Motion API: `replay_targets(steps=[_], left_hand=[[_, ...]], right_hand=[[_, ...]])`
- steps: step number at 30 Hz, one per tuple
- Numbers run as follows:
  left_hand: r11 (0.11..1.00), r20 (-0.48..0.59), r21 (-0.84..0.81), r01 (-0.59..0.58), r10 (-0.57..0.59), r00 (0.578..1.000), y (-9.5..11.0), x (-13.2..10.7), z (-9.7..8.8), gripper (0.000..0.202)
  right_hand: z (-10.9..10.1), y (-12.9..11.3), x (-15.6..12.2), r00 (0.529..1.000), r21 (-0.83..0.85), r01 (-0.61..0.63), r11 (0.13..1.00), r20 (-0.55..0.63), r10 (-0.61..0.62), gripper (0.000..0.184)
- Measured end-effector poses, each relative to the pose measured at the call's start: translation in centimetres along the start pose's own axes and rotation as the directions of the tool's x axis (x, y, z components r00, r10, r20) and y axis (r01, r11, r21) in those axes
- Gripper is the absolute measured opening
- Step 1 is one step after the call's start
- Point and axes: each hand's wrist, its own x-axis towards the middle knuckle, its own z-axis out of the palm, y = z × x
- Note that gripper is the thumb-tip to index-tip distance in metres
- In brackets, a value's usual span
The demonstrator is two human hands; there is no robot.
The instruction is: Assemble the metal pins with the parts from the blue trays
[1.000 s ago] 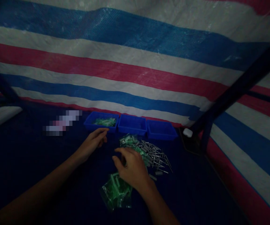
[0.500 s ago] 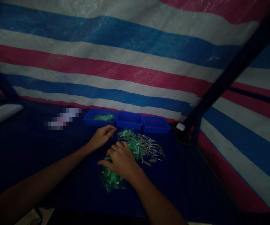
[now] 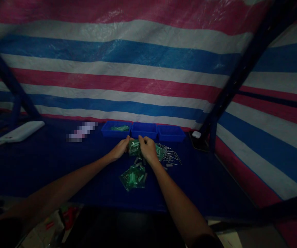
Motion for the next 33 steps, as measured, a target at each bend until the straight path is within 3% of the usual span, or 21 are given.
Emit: replay_targets(steps=[2,4,8,13,18,23,33], left_hand=[[0.998,0.015,-0.057,0.007,-0.006,1.000,-0.4,0.8,0.2,0.058],[0.996,0.011,-0.079,-0.051,0.052,0.999,-0.7,1.2,0.3,0.047],[0.990,-0.049,-0.040,-0.138,0.136,0.989,-1.3,0.9,0.0,0.030],[0.984,-0.135,0.095,-0.152,0.165,0.977,-1.2,0.0,-0.3,0.030],[0.955,-0.099,0.257,-0.149,0.179,0.979,-1.0,0.0,-0.5,0.026],[0.855,0.045,0.492,-0.164,0.163,0.986,-1.5,0.0,-2.0,0.029],[0.786,0.065,0.585,-0.201,0.201,0.977,-1.1,-0.2,-2.3,0.036]], right_hand=[[-0.1,-0.2,1.0,0.997,-0.005,0.020,1.000,-0.076,-0.020,0.041],[-0.1,-0.5,1.7,0.994,-0.074,0.077,0.994,-0.075,-0.083,0.041],[0.4,-0.6,1.9,0.988,-0.168,0.155,0.973,0.049,-0.149,0.040],[0.6,-0.5,0.1,0.967,-0.296,0.235,0.926,0.164,-0.193,0.043],[0.2,-0.3,-0.4,0.966,-0.328,0.257,0.909,0.109,-0.234,0.032],[0.3,0.0,-0.4,0.960,-0.280,0.278,0.919,0.053,-0.274,0.020],[0.3,-0.3,-0.4,0.956,-0.372,0.294,0.881,0.108,-0.273,0.024]])
